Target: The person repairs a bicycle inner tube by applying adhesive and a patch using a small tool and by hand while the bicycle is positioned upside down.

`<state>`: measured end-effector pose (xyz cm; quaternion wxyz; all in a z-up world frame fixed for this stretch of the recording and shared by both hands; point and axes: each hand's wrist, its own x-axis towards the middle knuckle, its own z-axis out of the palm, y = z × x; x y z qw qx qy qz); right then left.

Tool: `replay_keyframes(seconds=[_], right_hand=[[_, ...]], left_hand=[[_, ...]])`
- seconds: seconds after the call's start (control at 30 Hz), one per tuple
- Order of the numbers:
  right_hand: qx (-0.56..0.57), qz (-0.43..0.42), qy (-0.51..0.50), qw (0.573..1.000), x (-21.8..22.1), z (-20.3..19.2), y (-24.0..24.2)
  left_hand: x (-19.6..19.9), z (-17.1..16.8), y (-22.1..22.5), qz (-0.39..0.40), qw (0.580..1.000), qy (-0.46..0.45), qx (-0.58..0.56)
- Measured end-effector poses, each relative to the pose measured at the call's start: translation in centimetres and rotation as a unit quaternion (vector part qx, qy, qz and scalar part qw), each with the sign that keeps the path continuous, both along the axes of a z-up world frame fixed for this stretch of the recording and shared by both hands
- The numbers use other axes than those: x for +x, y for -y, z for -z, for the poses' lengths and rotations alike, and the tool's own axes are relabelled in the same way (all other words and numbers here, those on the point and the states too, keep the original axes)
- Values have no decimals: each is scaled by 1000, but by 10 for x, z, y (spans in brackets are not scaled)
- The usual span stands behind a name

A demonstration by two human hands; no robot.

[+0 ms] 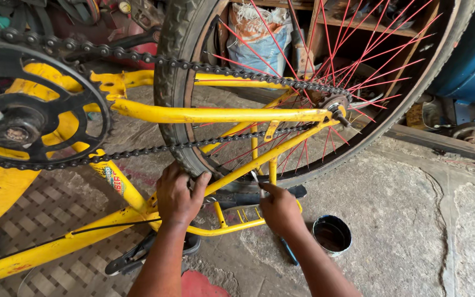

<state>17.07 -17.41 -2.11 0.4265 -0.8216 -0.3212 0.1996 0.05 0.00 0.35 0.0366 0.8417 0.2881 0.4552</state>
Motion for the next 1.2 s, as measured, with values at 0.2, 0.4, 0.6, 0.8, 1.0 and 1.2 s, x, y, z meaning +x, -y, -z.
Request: replay_keyframes(seconds=[0.2,0.4,0.6,0.8,1.0,1.2], right_hand=[[166,-7,-472,866,6,1,-9],[98,9,-323,941,-10,-4,12],[81,14,19,996,-37,-7,7],[38,26,122,991,-29,-21,18],[34,44,129,990,-28,-8,19],[23,51,-28,998,-20,-26,7]], left_hand=[[0,-1,2,-8,1000,0,6],[1,2,0,-25,999,-27,-15],[-1,0,1,-9,1000,-11,-23],[0,-2,3,-7,1000,-4,-5],[-2,-2,4,-1,999,-6,-37],[0,-5,4,-10,1000,-7,-6]])
